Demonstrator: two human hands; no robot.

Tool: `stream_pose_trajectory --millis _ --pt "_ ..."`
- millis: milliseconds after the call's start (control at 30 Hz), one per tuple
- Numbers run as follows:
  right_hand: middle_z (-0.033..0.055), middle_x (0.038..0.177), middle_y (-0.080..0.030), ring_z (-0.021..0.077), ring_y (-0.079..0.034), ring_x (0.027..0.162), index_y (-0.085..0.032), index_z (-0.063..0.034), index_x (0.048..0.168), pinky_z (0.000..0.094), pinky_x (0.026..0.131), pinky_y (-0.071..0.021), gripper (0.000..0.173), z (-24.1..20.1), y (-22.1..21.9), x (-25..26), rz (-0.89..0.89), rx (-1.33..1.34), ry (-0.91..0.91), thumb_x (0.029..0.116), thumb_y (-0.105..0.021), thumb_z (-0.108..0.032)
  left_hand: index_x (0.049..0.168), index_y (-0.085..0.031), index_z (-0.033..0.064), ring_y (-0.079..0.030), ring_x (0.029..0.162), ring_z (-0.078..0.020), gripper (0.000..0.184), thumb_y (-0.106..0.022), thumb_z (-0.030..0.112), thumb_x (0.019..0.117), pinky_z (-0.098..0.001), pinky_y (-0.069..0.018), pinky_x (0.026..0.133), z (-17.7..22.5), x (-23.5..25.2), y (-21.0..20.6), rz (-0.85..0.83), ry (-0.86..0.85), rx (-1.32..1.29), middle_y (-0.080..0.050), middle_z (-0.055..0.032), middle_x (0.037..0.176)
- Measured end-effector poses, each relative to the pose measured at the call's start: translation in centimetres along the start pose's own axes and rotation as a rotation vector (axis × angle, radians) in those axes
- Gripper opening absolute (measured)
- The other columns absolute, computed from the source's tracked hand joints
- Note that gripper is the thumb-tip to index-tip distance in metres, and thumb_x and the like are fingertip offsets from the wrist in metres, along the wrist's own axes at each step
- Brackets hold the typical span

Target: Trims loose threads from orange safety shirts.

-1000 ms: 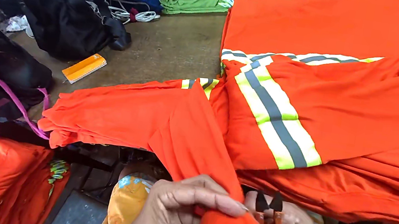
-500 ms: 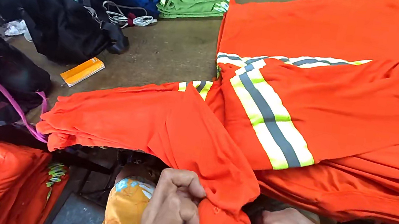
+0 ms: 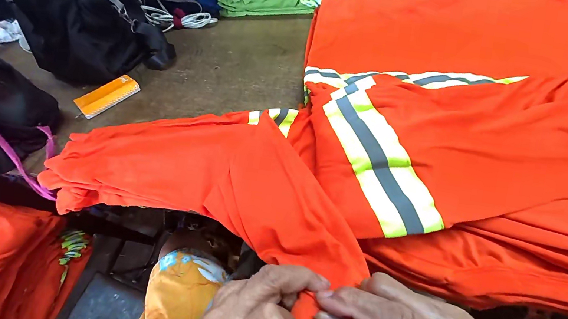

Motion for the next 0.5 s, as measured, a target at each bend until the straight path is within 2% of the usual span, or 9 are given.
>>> stream_pose_trajectory --millis 67,133,233,300,400,500 --pt "0.0097 0.078 -0.064 0.0145 -0.059 0.071 -0.071 -0.0043 0.101 0.0227 0.063 -0.0469 0.014 0.2 -0.1 0.0 -0.014 -0.064 0.020 0.1024 -0.062 -0.016 0.092 -0.050 0.0056 -0.070 0.098 -0.0151 0.018 -0.066 0.010 0.0979 -0.0252 -0.0584 0.084 -0.3 0.0 -0.2 -0.017 0.037 -0.055 -0.069 -0.0135 0.103" --pt "0.0060 0.079 -0.061 0.0108 -0.058 0.074 -0.065 -0.0071 0.100 0.0197 0.065 -0.0458 0.016 0.5 0.1 0.0 -0.056 -0.112 0.013 0.1050 -0.055 -0.019 0.101 -0.057 0.0033 -0.070 0.092 -0.0131 0.015 -0.068 0.013 0.0975 -0.0244 -0.0585 0.082 -0.9 0.0 -0.4 -0.002 0.068 -0.098 -0.070 -0.0105 0.097" --pt "0.0044 0.083 -0.060 0.0074 -0.058 0.075 -0.061 -0.0084 0.100 0.0184 0.068 -0.0463 0.023 1.3 0.7 0.0 -0.060 -0.129 -0.062 0.1087 -0.048 -0.026 0.100 -0.067 0.0032 -0.065 0.079 -0.0071 0.015 -0.074 0.014 0.0921 -0.0195 -0.0548 0.074 -1.2 0.6 -0.5 0.034 0.073 -0.040 -0.069 -0.0042 0.086" --pt "0.0070 0.083 -0.061 0.0099 -0.057 0.075 -0.059 -0.0061 0.100 0.0212 0.070 -0.0463 0.027 1.4 0.7 0.0 -0.057 -0.108 -0.092 0.1100 -0.046 -0.027 0.095 -0.070 0.0061 -0.065 0.086 -0.0091 0.013 -0.076 0.016 0.0900 -0.0221 -0.0553 0.078 -1.4 0.8 -0.4 0.013 0.061 0.011 -0.070 -0.0036 0.089" --pt "0.0073 0.083 -0.060 0.0095 -0.057 0.076 -0.058 -0.0045 0.101 0.0204 0.070 -0.0472 0.027 1.8 0.3 -0.3 -0.064 -0.062 -0.115 0.1100 -0.045 -0.026 0.087 -0.063 0.0071 -0.066 0.111 -0.0179 0.016 -0.078 0.012 0.0873 -0.0322 -0.0567 0.097 -1.6 1.1 -0.3 -0.041 0.055 -0.071 -0.070 -0.0077 0.106" --pt "0.0083 0.084 -0.061 0.0079 -0.058 0.077 -0.059 -0.0017 0.101 0.0189 0.072 -0.0483 0.027 2.1 0.2 -0.5 -0.051 0.008 -0.150 0.1100 -0.046 -0.024 0.094 -0.058 0.0029 -0.071 0.103 -0.0164 0.018 -0.076 0.003 0.0897 -0.0280 -0.0608 0.088 -1.5 1.2 -0.5 -0.040 0.097 -0.277 -0.071 -0.0119 0.104"
Point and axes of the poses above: each hand's wrist, its own x-axis towards the middle knuckle, its own y-axis out of the back of the hand, z = x × y, the point moved 4 cm from there along x, towards the middle knuckle
